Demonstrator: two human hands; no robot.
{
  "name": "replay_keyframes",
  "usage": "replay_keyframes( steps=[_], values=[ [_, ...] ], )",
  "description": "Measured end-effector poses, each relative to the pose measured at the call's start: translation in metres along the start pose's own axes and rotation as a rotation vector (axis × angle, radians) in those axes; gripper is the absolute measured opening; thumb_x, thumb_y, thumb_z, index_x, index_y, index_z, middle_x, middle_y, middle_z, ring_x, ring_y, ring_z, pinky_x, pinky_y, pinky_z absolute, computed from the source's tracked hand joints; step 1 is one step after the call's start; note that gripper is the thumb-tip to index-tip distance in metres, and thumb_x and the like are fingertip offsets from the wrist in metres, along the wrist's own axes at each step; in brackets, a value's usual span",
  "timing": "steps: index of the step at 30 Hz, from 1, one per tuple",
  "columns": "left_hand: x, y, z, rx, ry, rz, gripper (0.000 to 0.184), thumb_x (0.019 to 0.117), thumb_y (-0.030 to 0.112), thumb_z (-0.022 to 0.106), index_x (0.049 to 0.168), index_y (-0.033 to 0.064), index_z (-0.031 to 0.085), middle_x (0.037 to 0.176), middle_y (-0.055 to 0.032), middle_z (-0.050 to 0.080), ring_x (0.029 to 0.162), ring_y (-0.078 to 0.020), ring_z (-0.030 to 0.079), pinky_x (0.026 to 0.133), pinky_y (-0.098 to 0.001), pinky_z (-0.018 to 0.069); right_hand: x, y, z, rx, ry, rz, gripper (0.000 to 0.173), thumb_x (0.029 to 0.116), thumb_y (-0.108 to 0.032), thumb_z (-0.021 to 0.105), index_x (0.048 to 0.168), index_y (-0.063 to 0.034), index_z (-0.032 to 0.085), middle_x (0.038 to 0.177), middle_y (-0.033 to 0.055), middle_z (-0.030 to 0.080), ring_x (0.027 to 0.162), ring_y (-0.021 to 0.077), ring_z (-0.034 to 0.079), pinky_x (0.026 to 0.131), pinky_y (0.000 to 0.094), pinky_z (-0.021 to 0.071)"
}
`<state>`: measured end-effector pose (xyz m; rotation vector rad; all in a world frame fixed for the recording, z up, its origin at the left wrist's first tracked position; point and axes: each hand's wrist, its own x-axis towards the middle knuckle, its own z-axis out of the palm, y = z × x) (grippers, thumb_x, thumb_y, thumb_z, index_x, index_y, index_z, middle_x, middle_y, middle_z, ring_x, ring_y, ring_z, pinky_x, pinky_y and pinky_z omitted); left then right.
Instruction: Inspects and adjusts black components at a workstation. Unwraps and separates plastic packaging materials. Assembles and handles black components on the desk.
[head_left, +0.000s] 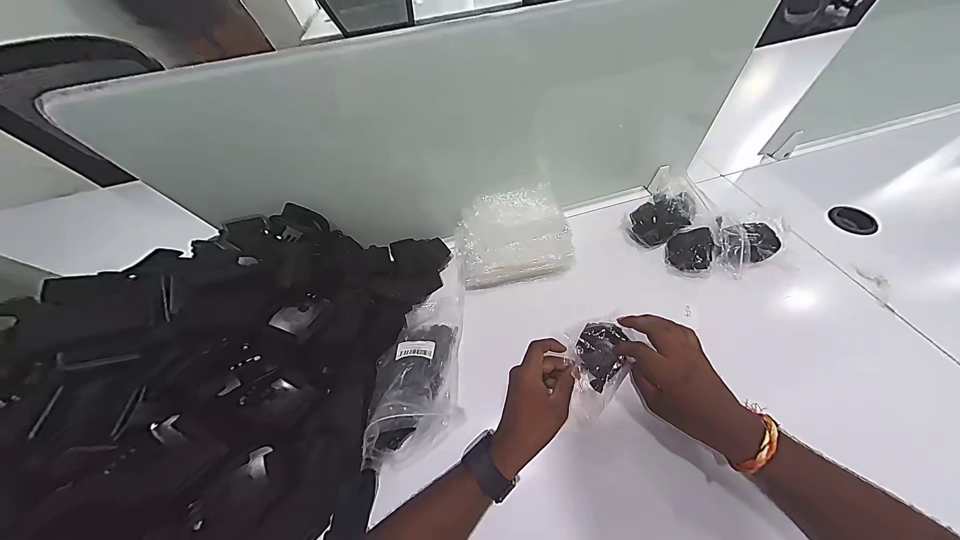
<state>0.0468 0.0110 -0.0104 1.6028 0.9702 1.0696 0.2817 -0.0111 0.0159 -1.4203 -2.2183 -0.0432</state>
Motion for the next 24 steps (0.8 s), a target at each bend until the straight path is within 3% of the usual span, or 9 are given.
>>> replay_keyframes(
  steps=[3, 5, 10, 13, 17, 21, 24],
  values=[
    [0.005, 0.006, -0.003, -0.222, 0.050, -0.072, 0.034, 0.0908, -0.002, 0.072, 0.117, 0.0003, 0.050, 0.085, -0.0065, 0.075, 0.071, -0.0138, 0.073, 0.066, -0.0282, 0.0610, -0.001, -0.003, -0.005, 0.001, 0.140, -0.027, 0.023, 0.0964, -0.017, 0.054, 0.111, -0.0164, 0.072, 0.133, 0.0106, 0.064, 0.126, 0.0308, 0.057, 0.102, 0.0537, 0.0437],
    [0.004, 0.008, -0.004, -0.237, 0.056, -0.061, 0.036, 0.0879, -0.002, 0.075, 0.112, 0.0013, 0.049, 0.082, -0.0062, 0.075, 0.068, -0.0138, 0.073, 0.063, -0.0279, 0.0609, -0.004, -0.007, -0.009, 0.033, 0.178, -0.095, 0.021, 0.0988, -0.029, 0.057, 0.111, -0.0182, 0.069, 0.127, 0.0076, 0.065, 0.123, 0.0253, 0.057, 0.101, 0.0486, 0.0421],
    [-0.005, 0.009, 0.002, -0.164, -0.006, 0.012, 0.037, 0.0830, 0.006, 0.083, 0.102, 0.0055, 0.051, 0.073, 0.0002, 0.071, 0.059, -0.0072, 0.066, 0.055, -0.0229, 0.0545, -0.011, -0.020, -0.004, 0.077, 0.093, -0.169, 0.030, 0.0970, -0.050, 0.061, 0.106, -0.0226, 0.070, 0.119, 0.0010, 0.066, 0.116, 0.0194, 0.057, 0.097, 0.0448, 0.0397],
    [-0.009, 0.010, 0.003, -0.217, -0.089, 0.030, 0.038, 0.0827, 0.006, 0.084, 0.103, 0.0061, 0.052, 0.077, 0.0015, 0.071, 0.066, -0.0074, 0.070, 0.062, -0.0244, 0.0596, -0.011, -0.022, -0.001, 0.090, 0.040, -0.159, 0.037, 0.0937, -0.058, 0.063, 0.101, -0.0226, 0.069, 0.121, 0.0014, 0.065, 0.117, 0.0208, 0.056, 0.098, 0.0474, 0.0389],
    [-0.010, 0.006, 0.003, -0.279, -0.226, 0.081, 0.028, 0.0902, -0.001, 0.074, 0.106, 0.0037, 0.051, 0.091, -0.0029, 0.075, 0.083, -0.0111, 0.075, 0.077, -0.0299, 0.0627, -0.011, -0.021, 0.003, 0.109, -0.005, -0.137, 0.034, 0.0941, -0.055, 0.063, 0.097, -0.0216, 0.069, 0.129, 0.0020, 0.064, 0.125, 0.0221, 0.054, 0.103, 0.0525, 0.0350],
    [-0.008, 0.002, 0.003, -0.198, -0.233, 0.169, 0.021, 0.0934, -0.002, 0.068, 0.107, 0.0008, 0.052, 0.091, -0.0028, 0.071, 0.081, -0.0073, 0.071, 0.075, -0.0264, 0.0608, -0.012, -0.018, 0.005, 0.166, -0.030, -0.107, 0.024, 0.0977, -0.043, 0.062, 0.099, -0.0204, 0.070, 0.133, 0.0011, 0.063, 0.130, 0.0212, 0.053, 0.110, 0.0572, 0.0316],
    [-0.009, 0.001, 0.004, -0.203, -0.209, 0.188, 0.022, 0.0925, -0.002, 0.069, 0.107, 0.0008, 0.052, 0.092, -0.0053, 0.073, 0.082, -0.0115, 0.074, 0.075, -0.0296, 0.0630, -0.012, -0.018, 0.006, 0.202, -0.012, -0.105, 0.019, 0.0994, -0.035, 0.059, 0.099, -0.0207, 0.072, 0.130, -0.0005, 0.065, 0.129, 0.0194, 0.054, 0.112, 0.0589, 0.0300]
  ],
)
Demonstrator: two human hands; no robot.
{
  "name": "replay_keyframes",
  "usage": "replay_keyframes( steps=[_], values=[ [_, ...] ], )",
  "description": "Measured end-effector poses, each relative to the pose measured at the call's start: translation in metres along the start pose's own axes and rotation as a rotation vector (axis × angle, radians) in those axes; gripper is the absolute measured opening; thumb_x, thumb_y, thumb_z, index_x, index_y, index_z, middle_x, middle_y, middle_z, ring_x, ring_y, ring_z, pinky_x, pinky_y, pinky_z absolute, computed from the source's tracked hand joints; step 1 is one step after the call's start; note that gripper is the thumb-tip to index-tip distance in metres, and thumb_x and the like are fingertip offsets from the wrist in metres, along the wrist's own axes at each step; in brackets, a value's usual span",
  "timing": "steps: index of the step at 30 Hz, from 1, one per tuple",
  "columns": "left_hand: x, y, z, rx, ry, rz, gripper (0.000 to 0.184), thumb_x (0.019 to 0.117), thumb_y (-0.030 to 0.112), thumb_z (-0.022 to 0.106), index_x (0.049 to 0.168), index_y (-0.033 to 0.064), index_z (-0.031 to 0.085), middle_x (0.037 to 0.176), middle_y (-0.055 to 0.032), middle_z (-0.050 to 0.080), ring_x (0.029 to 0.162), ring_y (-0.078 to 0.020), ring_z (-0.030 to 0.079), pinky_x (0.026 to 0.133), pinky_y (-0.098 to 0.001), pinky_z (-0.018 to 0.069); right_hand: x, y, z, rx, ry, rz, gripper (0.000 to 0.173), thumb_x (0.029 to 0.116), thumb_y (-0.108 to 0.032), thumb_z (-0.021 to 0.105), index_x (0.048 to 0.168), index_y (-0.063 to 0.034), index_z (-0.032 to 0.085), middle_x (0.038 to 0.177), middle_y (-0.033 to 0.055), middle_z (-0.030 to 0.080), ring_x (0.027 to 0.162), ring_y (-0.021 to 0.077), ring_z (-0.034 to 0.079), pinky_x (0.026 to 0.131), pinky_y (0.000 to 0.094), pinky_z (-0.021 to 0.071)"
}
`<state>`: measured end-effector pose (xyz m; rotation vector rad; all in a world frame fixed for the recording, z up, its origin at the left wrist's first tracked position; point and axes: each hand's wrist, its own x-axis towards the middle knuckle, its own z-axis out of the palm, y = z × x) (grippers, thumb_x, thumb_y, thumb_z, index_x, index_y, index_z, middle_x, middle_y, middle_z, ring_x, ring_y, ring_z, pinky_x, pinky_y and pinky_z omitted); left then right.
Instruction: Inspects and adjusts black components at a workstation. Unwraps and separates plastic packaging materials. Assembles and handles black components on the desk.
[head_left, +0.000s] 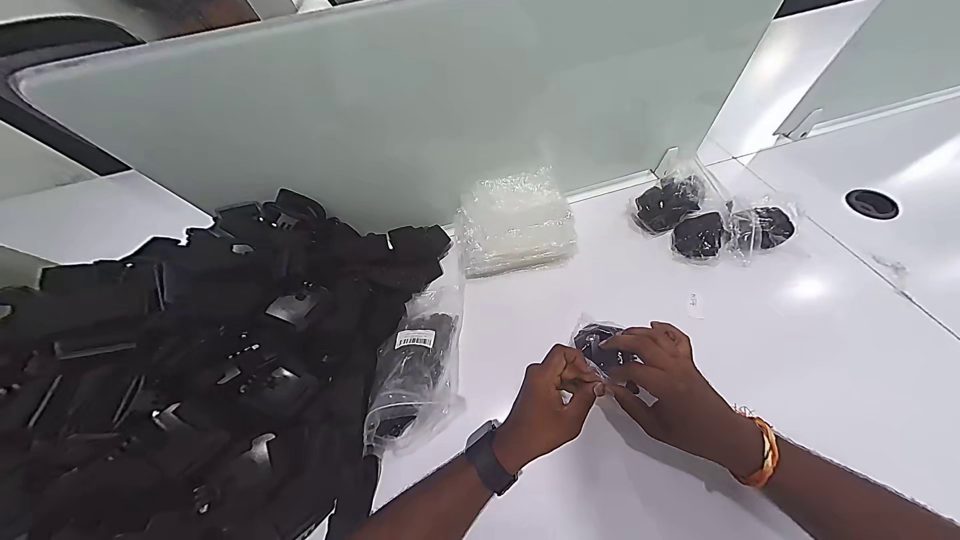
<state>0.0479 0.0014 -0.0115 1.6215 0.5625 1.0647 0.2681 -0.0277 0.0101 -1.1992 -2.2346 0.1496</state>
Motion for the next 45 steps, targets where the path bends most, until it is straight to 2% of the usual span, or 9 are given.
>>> replay_keyframes(
  steps=[4, 7, 10, 13, 16, 22, 31, 37, 45],
  values=[
    [-0.001, 0.001, 0.000, 0.227, 0.049, 0.045, 0.007, 0.0884, 0.000, 0.064, 0.094, -0.0033, 0.062, 0.083, -0.0079, 0.068, 0.070, -0.0076, 0.065, 0.064, -0.0219, 0.0563, -0.001, 0.003, -0.007, 0.080, 0.134, 0.049, 0.022, 0.0982, -0.030, 0.053, 0.089, -0.0166, 0.068, 0.120, 0.0017, 0.070, 0.121, 0.0186, 0.060, 0.112, 0.0613, 0.0319],
    [0.001, -0.001, -0.004, 0.477, 0.164, 0.111, 0.008, 0.0849, 0.003, 0.059, 0.086, 0.0006, 0.067, 0.075, -0.0057, 0.061, 0.064, -0.0075, 0.056, 0.058, -0.0200, 0.0483, 0.000, 0.014, -0.015, 0.108, 0.292, 0.097, 0.016, 0.0973, -0.027, 0.051, 0.089, -0.0160, 0.060, 0.111, 0.0023, 0.070, 0.111, 0.0154, 0.063, 0.109, 0.0521, 0.0381],
    [0.002, -0.003, -0.005, 0.632, 0.256, 0.095, 0.009, 0.0868, 0.005, 0.059, 0.089, 0.0033, 0.068, 0.079, -0.0045, 0.064, 0.066, -0.0079, 0.058, 0.060, -0.0209, 0.0497, 0.001, 0.018, -0.014, 0.165, 0.279, 0.077, 0.014, 0.0965, -0.024, 0.053, 0.089, -0.0144, 0.061, 0.113, 0.0037, 0.070, 0.113, 0.0156, 0.062, 0.107, 0.0466, 0.0406],
    [0.004, -0.004, -0.007, 0.645, 0.259, 0.083, 0.011, 0.0894, 0.005, 0.058, 0.088, 0.0042, 0.068, 0.102, -0.0108, 0.069, 0.090, -0.0159, 0.065, 0.076, -0.0283, 0.0551, 0.001, 0.019, -0.015, 0.182, 0.158, 0.039, 0.026, 0.1019, -0.034, 0.049, 0.099, -0.0129, 0.064, 0.125, 0.0072, 0.066, 0.124, 0.0200, 0.057, 0.109, 0.0492, 0.0395],
    [0.006, -0.002, -0.008, 0.582, 0.221, 0.076, 0.018, 0.0917, 0.003, 0.056, 0.086, 0.0063, 0.073, 0.133, -0.0183, 0.062, 0.126, -0.0254, 0.057, 0.104, -0.0360, 0.0497, 0.003, 0.027, -0.018, 0.125, 0.120, 0.108, 0.044, 0.1054, -0.042, 0.040, 0.121, -0.0082, 0.064, 0.134, 0.0136, 0.062, 0.131, 0.0269, 0.054, 0.109, 0.0543, 0.0408],
    [0.005, -0.006, -0.007, 0.633, 0.194, -0.025, 0.020, 0.0947, 0.020, 0.066, 0.108, 0.0103, 0.078, 0.143, -0.0179, 0.057, 0.134, -0.0287, 0.052, 0.111, -0.0408, 0.0448, 0.003, 0.052, -0.010, 0.132, -0.008, 0.352, 0.041, 0.1021, -0.027, 0.047, 0.137, -0.0087, 0.059, 0.136, 0.0083, 0.063, 0.131, 0.0222, 0.056, 0.111, 0.0490, 0.0435],
    [0.004, -0.005, -0.007, 0.597, 0.063, -0.085, 0.045, 0.0793, 0.036, 0.085, 0.119, 0.0150, 0.076, 0.156, -0.0123, 0.046, 0.145, -0.0299, 0.041, 0.116, -0.0534, 0.0383, 0.001, 0.052, -0.006, 0.057, -0.023, 0.277, 0.030, 0.0963, -0.022, 0.057, 0.122, -0.0128, 0.069, 0.116, 0.0034, 0.071, 0.113, 0.0200, 0.065, 0.102, 0.0515, 0.0470],
    [0.000, -0.003, -0.002, 0.631, 0.110, -0.037, 0.023, 0.0903, 0.027, 0.076, 0.105, 0.0098, 0.078, 0.150, -0.0195, 0.051, 0.143, -0.0311, 0.045, 0.117, -0.0418, 0.0404, 0.001, 0.049, -0.001, 0.081, -0.047, 0.310, 0.035, 0.0927, -0.021, 0.062, 0.126, -0.0105, 0.065, 0.104, 0.0034, 0.070, 0.094, 0.0193, 0.066, 0.088, 0.0499, 0.0493],
    [0.002, -0.005, -0.003, 0.675, 0.139, -0.037, 0.023, 0.0942, 0.027, 0.069, 0.107, 0.0107, 0.077, 0.148, -0.0245, 0.052, 0.143, -0.0358, 0.044, 0.117, -0.0451, 0.0393, 0.003, 0.049, 0.001, 0.131, -0.037, 0.319, 0.029, 0.0929, -0.018, 0.060, 0.120, -0.0084, 0.065, 0.091, -0.0003, 0.068, 0.081, 0.0132, 0.064, 0.079, 0.0414, 0.0521]
  ],
)
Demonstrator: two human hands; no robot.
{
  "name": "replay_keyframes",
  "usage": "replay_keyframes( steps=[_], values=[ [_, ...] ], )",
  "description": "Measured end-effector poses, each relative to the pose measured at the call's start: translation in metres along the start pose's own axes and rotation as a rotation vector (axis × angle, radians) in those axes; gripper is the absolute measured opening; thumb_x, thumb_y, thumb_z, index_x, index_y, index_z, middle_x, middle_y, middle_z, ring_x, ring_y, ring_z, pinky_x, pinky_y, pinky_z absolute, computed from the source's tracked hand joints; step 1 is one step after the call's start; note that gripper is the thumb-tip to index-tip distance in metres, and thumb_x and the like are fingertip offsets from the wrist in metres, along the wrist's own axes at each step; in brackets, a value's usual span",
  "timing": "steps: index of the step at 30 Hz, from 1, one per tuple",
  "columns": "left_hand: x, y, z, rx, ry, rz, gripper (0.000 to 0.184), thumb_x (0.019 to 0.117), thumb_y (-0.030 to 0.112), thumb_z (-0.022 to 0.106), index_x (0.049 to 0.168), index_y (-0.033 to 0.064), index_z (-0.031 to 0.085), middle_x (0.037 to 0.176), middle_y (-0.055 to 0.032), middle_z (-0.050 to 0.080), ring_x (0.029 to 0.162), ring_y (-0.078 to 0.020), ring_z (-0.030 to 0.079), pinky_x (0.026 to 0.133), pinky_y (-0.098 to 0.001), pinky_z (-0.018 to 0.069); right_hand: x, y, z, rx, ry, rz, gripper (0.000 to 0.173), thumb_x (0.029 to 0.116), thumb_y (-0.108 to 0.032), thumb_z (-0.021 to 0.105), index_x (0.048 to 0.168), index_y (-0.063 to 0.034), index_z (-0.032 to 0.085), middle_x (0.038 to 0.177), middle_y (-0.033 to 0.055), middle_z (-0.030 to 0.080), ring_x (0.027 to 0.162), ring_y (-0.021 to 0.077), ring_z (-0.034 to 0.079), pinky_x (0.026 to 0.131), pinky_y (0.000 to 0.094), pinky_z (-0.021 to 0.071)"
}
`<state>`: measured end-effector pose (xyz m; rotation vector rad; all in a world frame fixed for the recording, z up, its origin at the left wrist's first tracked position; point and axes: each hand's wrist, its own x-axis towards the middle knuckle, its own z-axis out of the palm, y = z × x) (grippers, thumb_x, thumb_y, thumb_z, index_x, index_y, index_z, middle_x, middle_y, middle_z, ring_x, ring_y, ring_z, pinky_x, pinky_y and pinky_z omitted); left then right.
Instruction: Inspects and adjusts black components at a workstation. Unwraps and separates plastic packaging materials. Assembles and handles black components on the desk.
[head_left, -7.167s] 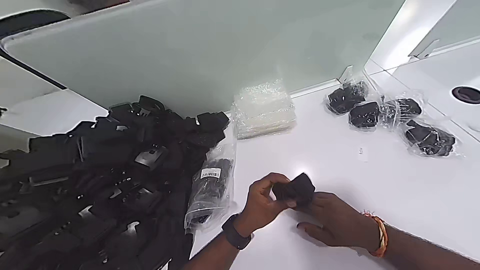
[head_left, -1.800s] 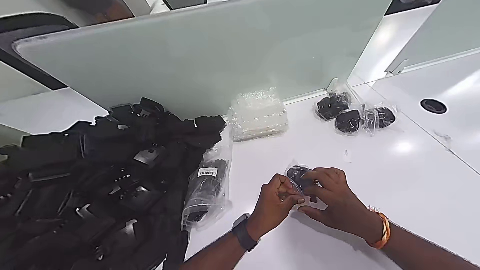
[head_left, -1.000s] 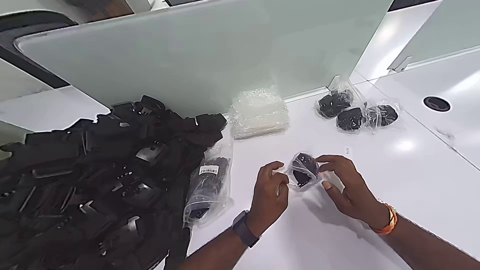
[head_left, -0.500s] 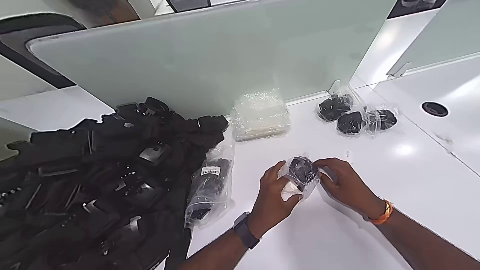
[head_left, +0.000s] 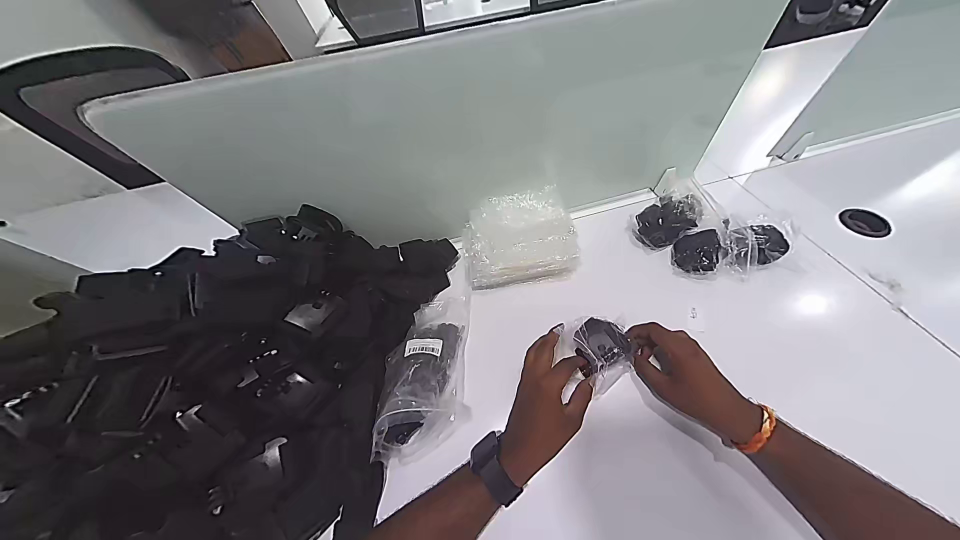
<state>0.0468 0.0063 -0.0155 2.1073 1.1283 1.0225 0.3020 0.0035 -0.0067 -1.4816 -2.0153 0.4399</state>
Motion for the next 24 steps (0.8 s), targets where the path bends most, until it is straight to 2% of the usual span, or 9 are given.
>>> replay_keyframes(
  steps=[3, 5, 8, 10, 13, 17, 21, 24],
  values=[
    [0.002, -0.001, -0.001, 0.010, 0.045, 0.015, 0.022, 0.0959, 0.029, 0.066, 0.105, 0.0115, 0.077, 0.149, -0.0207, 0.052, 0.142, -0.0337, 0.045, 0.116, -0.0458, 0.0399, 0.002, 0.001, -0.007, 0.027, 0.079, 0.004, 0.026, 0.0938, -0.018, 0.059, 0.116, -0.0074, 0.067, 0.090, 0.0008, 0.071, 0.078, 0.0104, 0.065, 0.072, 0.0327, 0.0553],
    [0.004, -0.001, -0.002, 0.000, 0.099, 0.025, 0.022, 0.0962, 0.027, 0.065, 0.104, 0.0106, 0.077, 0.147, -0.0187, 0.053, 0.140, -0.0320, 0.046, 0.115, -0.0454, 0.0415, 0.006, 0.006, -0.017, 0.025, 0.157, 0.025, 0.026, 0.0949, -0.019, 0.058, 0.114, -0.0052, 0.068, 0.091, 0.0039, 0.072, 0.079, 0.0121, 0.067, 0.072, 0.0335, 0.0569],
    [0.006, 0.001, -0.004, -0.066, 0.151, 0.066, 0.022, 0.0965, 0.023, 0.061, 0.101, 0.0070, 0.075, 0.146, -0.0206, 0.052, 0.138, -0.0314, 0.047, 0.113, -0.0440, 0.0428, 0.010, 0.018, -0.035, -0.041, 0.284, 0.065, 0.027, 0.0951, -0.019, 0.056, 0.113, -0.0021, 0.068, 0.093, 0.0092, 0.071, 0.082, 0.0164, 0.068, 0.075, 0.0362, 0.0567],
    [0.006, 0.002, -0.006, -0.132, 0.153, 0.120, 0.024, 0.0978, 0.022, 0.056, 0.098, 0.0047, 0.072, 0.145, -0.0219, 0.052, 0.137, -0.0311, 0.047, 0.113, -0.0428, 0.0423, 0.012, 0.026, -0.045, -0.086, 0.373, 0.085, 0.027, 0.0950, -0.018, 0.055, 0.112, -0.0006, 0.067, 0.091, 0.0127, 0.070, 0.081, 0.0203, 0.067, 0.075, 0.0401, 0.0554],
    [0.004, 0.002, -0.008, -0.226, 0.127, 0.172, 0.029, 0.1020, 0.023, 0.050, 0.096, 0.0017, 0.069, 0.141, -0.0216, 0.053, 0.133, -0.0277, 0.050, 0.111, -0.0396, 0.0435, 0.014, 0.031, -0.056, -0.097, 0.463, 0.131, 0.026, 0.0952, -0.016, 0.055, 0.111, 0.0000, 0.066, 0.091, 0.0137, 0.068, 0.079, 0.0199, 0.065, 0.072, 0.0392, 0.0535],
    [0.007, -0.003, -0.009, -0.343, 0.017, 0.180, 0.034, 0.1050, 0.018, 0.040, 0.097, -0.0025, 0.065, 0.133, -0.0205, 0.058, 0.125, -0.0225, 0.057, 0.106, -0.0349, 0.0482, 0.015, 0.036, -0.055, 0.000, 0.440, 0.185, 0.025, 0.0970, -0.015, 0.055, 0.114, 0.0017, 0.064, 0.087, 0.0110, 0.065, 0.074, 0.0144, 0.061, 0.068, 0.0327, 0.0519],
    [0.009, -0.011, -0.008, -0.493, -0.146, 0.170, 0.033, 0.1035, 0.008, 0.035, 0.097, -0.0046, 0.066, 0.107, -0.0158, 0.068, 0.104, -0.0190, 0.066, 0.093, -0.0334, 0.0550, 0.016, 0.034, -0.042, 0.228, 0.333, 0.199, 0.024, 0.0960, -0.011, 0.053, 0.114, 0.0008, 0.063, 0.086, 0.0042, 0.062, 0.070, 0.0054, 0.058, 0.066, 0.0238, 0.0507],
    [0.008, -0.016, -0.011, -0.562, -0.292, 0.171, 0.039, 0.1040, 0.008, 0.035, 0.095, -0.0037, 0.071, 0.097, -0.0125, 0.073, 0.092, -0.0144, 0.069, 0.086, -0.0317, 0.0574, 0.016, 0.028, -0.032, 0.462, 0.236, 0.171, 0.022, 0.0975, -0.006, 0.049, 0.116, -0.0019, 0.061, 0.087, 0.0008, 0.065, 0.068, 0.0059, 0.061, 0.062, 0.0233, 0.0535]
  ],
)
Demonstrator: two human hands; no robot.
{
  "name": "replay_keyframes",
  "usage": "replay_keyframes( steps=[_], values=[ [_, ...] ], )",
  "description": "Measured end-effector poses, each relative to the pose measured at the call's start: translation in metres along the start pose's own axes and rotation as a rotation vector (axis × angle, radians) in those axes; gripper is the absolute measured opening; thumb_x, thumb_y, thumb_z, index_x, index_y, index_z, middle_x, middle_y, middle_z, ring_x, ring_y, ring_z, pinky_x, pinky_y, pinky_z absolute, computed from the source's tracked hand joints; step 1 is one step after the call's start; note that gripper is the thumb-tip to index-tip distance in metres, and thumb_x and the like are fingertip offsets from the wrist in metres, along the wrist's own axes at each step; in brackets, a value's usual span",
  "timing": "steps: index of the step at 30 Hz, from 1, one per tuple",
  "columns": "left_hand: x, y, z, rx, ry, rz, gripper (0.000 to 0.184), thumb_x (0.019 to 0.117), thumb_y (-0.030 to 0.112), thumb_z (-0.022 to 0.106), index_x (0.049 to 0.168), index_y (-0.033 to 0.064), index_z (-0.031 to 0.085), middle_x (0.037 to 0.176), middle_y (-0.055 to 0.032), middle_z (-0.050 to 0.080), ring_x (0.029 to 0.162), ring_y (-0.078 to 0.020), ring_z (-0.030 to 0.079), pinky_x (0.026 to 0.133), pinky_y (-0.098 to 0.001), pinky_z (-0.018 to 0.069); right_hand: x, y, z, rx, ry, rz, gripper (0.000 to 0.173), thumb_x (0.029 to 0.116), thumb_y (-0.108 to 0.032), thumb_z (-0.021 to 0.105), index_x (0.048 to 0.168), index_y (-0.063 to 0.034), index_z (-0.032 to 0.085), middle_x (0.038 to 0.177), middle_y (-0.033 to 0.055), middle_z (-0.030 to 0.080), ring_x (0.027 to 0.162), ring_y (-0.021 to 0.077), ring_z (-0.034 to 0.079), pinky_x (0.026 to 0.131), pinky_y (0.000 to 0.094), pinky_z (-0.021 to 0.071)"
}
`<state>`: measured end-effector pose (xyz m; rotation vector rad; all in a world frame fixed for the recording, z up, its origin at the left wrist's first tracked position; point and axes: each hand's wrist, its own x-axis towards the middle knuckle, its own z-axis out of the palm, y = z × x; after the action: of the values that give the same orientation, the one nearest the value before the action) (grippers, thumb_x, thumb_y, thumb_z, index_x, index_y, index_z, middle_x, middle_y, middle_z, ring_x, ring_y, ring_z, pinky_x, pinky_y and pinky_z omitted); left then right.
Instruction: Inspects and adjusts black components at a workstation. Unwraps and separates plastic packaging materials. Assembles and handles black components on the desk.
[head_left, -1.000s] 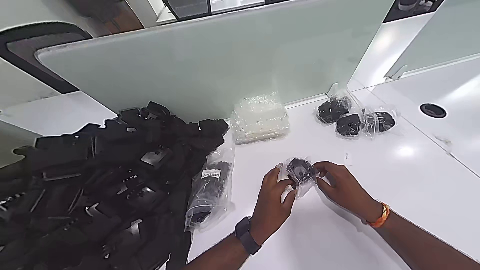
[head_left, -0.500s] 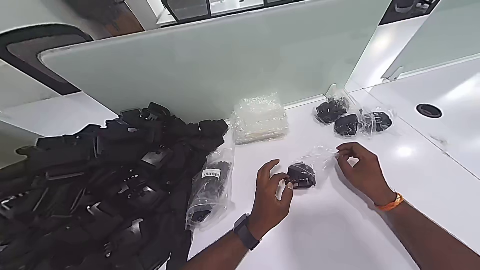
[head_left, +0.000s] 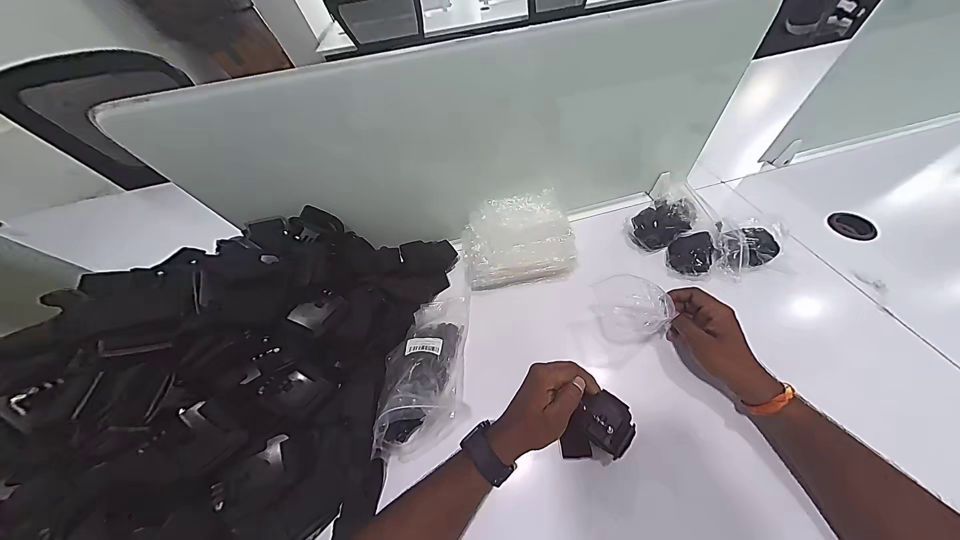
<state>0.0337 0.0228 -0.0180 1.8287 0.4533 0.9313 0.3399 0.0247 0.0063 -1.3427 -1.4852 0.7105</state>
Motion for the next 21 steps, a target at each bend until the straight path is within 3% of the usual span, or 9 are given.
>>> replay_keyframes(
  steps=[2, 5, 7, 9, 12, 14, 15, 18, 21],
  values=[
    [0.000, 0.001, -0.001, -0.005, 0.016, -0.008, 0.038, 0.1045, 0.012, 0.039, 0.097, -0.0036, 0.072, 0.096, -0.0117, 0.073, 0.090, -0.0128, 0.070, 0.084, -0.0308, 0.0575, -0.002, -0.001, 0.006, 0.103, -0.085, -0.015, 0.022, 0.0977, -0.003, 0.046, 0.113, -0.0028, 0.062, 0.087, -0.0002, 0.066, 0.066, 0.0064, 0.059, 0.059, 0.0230, 0.0521],
    [0.005, 0.000, -0.001, -0.056, 0.202, -0.059, 0.024, 0.0975, 0.014, 0.059, 0.110, -0.0060, 0.064, 0.113, -0.0148, 0.066, 0.105, -0.0202, 0.066, 0.090, -0.0363, 0.0579, -0.009, -0.005, 0.014, 0.261, -0.196, 0.001, 0.022, 0.0995, -0.005, 0.044, 0.109, -0.0047, 0.064, 0.086, -0.0016, 0.065, 0.065, 0.0060, 0.058, 0.059, 0.0230, 0.0516],
    [0.008, 0.000, -0.002, -0.121, 0.267, -0.115, 0.046, 0.0915, 0.016, 0.071, 0.128, -0.0080, 0.055, 0.126, -0.0155, 0.061, 0.114, -0.0219, 0.064, 0.093, -0.0369, 0.0583, -0.016, -0.012, 0.022, 0.420, -0.260, 0.062, 0.022, 0.1010, -0.006, 0.044, 0.106, -0.0092, 0.065, 0.086, -0.0028, 0.068, 0.064, 0.0049, 0.059, 0.058, 0.0223, 0.0523],
    [0.010, 0.002, -0.003, -0.182, 0.258, -0.123, 0.058, 0.0923, 0.018, 0.072, 0.137, -0.0109, 0.048, 0.132, -0.0159, 0.060, 0.119, -0.0208, 0.063, 0.097, -0.0360, 0.0567, -0.024, -0.025, 0.028, 0.523, -0.351, 0.143, 0.023, 0.1022, -0.009, 0.045, 0.105, -0.0129, 0.067, 0.080, -0.0033, 0.068, 0.060, 0.0045, 0.059, 0.055, 0.0221, 0.0530],
    [0.010, 0.005, -0.002, -0.223, 0.254, -0.100, 0.034, 0.0991, 0.011, 0.062, 0.125, -0.0120, 0.057, 0.115, -0.0104, 0.069, 0.104, -0.0120, 0.068, 0.094, -0.0305, 0.0578, -0.037, -0.035, 0.039, 0.593, -0.491, 0.253, 0.023, 0.1006, -0.009, 0.044, 0.101, -0.0134, 0.067, 0.073, -0.0026, 0.066, 0.055, 0.0052, 0.058, 0.052, 0.0223, 0.0522],
    [0.010, 0.006, -0.001, -0.199, 0.295, -0.105, 0.014, 0.1009, 0.004, 0.055, 0.104, -0.0032, 0.067, 0.092, 0.0008, 0.071, 0.084, -0.0022, 0.066, 0.078, -0.0224, 0.0568, -0.041, -0.037, 0.044, 0.604, -0.557, 0.303, 0.022, 0.1005, -0.008, 0.043, 0.104, -0.0092, 0.066, 0.076, 0.0006, 0.067, 0.056, 0.0067, 0.060, 0.053, 0.0229, 0.0527],
    [0.010, 0.006, -0.001, -0.190, 0.323, -0.116, 0.015, 0.1015, 0.002, 0.054, 0.098, -0.0013, 0.068, 0.087, 0.0020, 0.071, 0.079, -0.0015, 0.066, 0.075, -0.0214, 0.0565, -0.041, -0.037, 0.044, 0.586, -0.573, 0.317, 0.024, 0.1016, -0.008, 0.042, 0.110, -0.0066, 0.065, 0.080, 0.0031, 0.068, 0.057, 0.0085, 0.061, 0.053, 0.0242, 0.0539],
    [0.011, 0.005, -0.002, -0.178, 0.476, -0.159, 0.018, 0.1032, 0.002, 0.051, 0.097, -0.0019, 0.068, 0.086, -0.0026, 0.073, 0.076, -0.0081, 0.069, 0.072, -0.0265, 0.0601, -0.038, -0.038, 0.039, 0.440, -0.530, 0.344, 0.031, 0.1047, -0.014, 0.033, 0.121, -0.0048, 0.058, 0.093, 0.0087, 0.074, 0.058, 0.0137, 0.067, 0.054, 0.0278, 0.0571],
    [0.014, 0.002, -0.004, -0.184, 0.654, -0.220, 0.021, 0.1047, 0.004, 0.049, 0.101, -0.0044, 0.067, 0.091, -0.0087, 0.074, 0.077, -0.0146, 0.072, 0.070, -0.0305, 0.0622, -0.041, -0.042, 0.038, 0.265, -0.527, 0.318, 0.032, 0.1084, -0.021, 0.032, 0.119, -0.0061, 0.058, 0.101, 0.0066, 0.075, 0.067, 0.0144, 0.071, 0.058, 0.0291, 0.0604]
  ],
)
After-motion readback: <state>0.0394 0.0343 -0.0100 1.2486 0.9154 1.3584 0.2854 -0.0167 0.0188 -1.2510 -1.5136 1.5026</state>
